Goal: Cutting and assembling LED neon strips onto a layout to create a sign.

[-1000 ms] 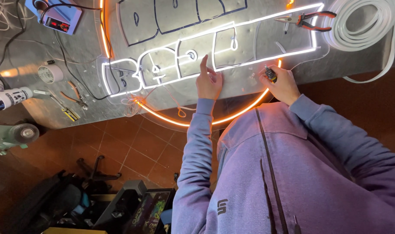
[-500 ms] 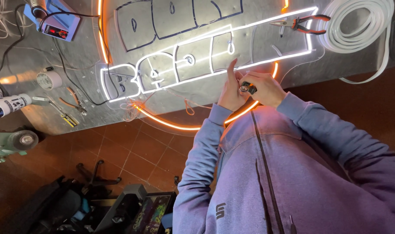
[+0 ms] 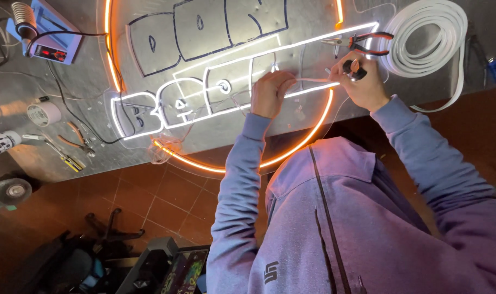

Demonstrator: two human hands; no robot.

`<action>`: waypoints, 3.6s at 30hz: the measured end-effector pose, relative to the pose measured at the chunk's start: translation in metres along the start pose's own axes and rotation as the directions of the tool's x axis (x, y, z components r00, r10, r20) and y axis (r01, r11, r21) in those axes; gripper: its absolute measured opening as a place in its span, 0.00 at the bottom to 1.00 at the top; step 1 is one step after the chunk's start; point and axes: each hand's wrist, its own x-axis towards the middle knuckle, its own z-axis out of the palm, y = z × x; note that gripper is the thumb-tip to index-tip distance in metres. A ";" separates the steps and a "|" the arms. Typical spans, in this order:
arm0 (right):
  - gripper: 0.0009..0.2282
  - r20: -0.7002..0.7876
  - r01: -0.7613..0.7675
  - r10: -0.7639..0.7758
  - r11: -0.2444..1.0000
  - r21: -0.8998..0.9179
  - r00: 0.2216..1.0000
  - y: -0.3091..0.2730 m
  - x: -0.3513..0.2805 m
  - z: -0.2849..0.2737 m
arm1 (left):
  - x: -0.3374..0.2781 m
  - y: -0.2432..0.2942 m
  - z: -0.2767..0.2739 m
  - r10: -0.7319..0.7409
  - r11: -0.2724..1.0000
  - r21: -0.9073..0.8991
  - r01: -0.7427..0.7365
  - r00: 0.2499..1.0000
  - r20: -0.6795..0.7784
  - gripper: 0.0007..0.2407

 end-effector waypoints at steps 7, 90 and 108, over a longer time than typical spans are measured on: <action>0.03 0.078 0.210 -0.199 0.828 -0.519 0.977 -0.014 0.038 -0.038 | 0.035 -0.009 0.016 -0.155 0.988 -0.017 0.155 0.974 -0.163 0.05; 0.09 0.347 0.369 -0.127 0.361 -0.856 0.929 0.033 0.088 -0.054 | 0.060 -0.028 0.066 -0.062 0.992 0.087 0.092 0.951 -0.302 0.03; 0.10 0.265 0.326 -0.191 0.604 -0.727 0.945 -0.029 0.055 -0.035 | 0.046 -0.007 0.051 -0.163 0.986 -0.103 0.133 0.904 -0.394 0.03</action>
